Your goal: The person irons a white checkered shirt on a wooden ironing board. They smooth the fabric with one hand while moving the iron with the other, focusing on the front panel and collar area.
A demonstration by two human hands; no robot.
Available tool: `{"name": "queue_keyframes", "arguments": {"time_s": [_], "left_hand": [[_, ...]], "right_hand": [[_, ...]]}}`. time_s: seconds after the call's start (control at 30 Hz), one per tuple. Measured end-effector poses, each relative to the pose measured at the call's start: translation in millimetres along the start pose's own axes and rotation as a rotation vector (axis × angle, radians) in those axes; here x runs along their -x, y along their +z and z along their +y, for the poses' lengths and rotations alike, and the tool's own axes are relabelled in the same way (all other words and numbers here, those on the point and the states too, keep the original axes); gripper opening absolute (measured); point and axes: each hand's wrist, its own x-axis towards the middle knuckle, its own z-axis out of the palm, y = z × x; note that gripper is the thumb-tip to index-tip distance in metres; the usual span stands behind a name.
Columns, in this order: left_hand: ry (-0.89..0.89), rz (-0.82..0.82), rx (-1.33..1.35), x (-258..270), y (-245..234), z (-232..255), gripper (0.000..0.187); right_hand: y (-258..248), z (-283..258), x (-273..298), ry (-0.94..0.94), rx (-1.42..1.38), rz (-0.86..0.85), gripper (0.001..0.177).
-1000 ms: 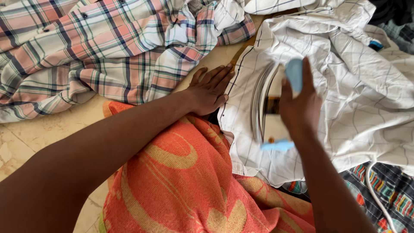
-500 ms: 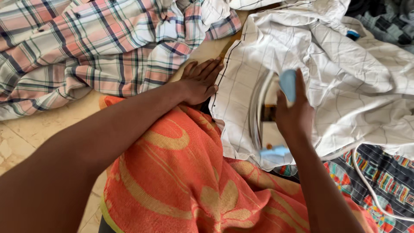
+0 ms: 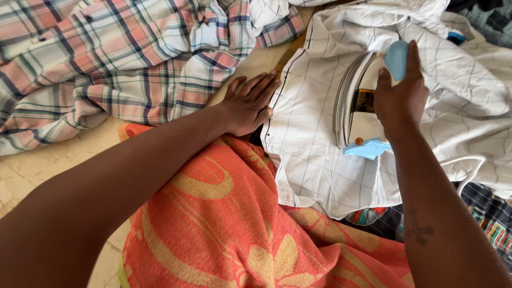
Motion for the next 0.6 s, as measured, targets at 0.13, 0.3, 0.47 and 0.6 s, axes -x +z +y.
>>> {"name": "queue_keyframes", "arguments": {"time_s": [0.13, 0.3, 0.47, 0.6], "left_hand": [[0.028, -0.015, 0.017, -3, -5, -1, 0.075], [-0.016, -0.063, 0.018, -2, -6, 1, 0.075], [0.006, -0.025, 0.026, -1, -4, 1, 0.074], [0.012, -0.015, 0.014, 1, -3, 0, 0.074]], "right_hand": [[-18, -13, 22, 0.134, -0.059, -0.094, 0.072], [-36, -10, 89, 0.012, 0.035, -0.061, 0.074], [-31, -3, 103, -0.037, 0.038, -0.021, 0.073], [-19, 7, 61, -0.010, 0.014, 0.012, 0.072]]}}
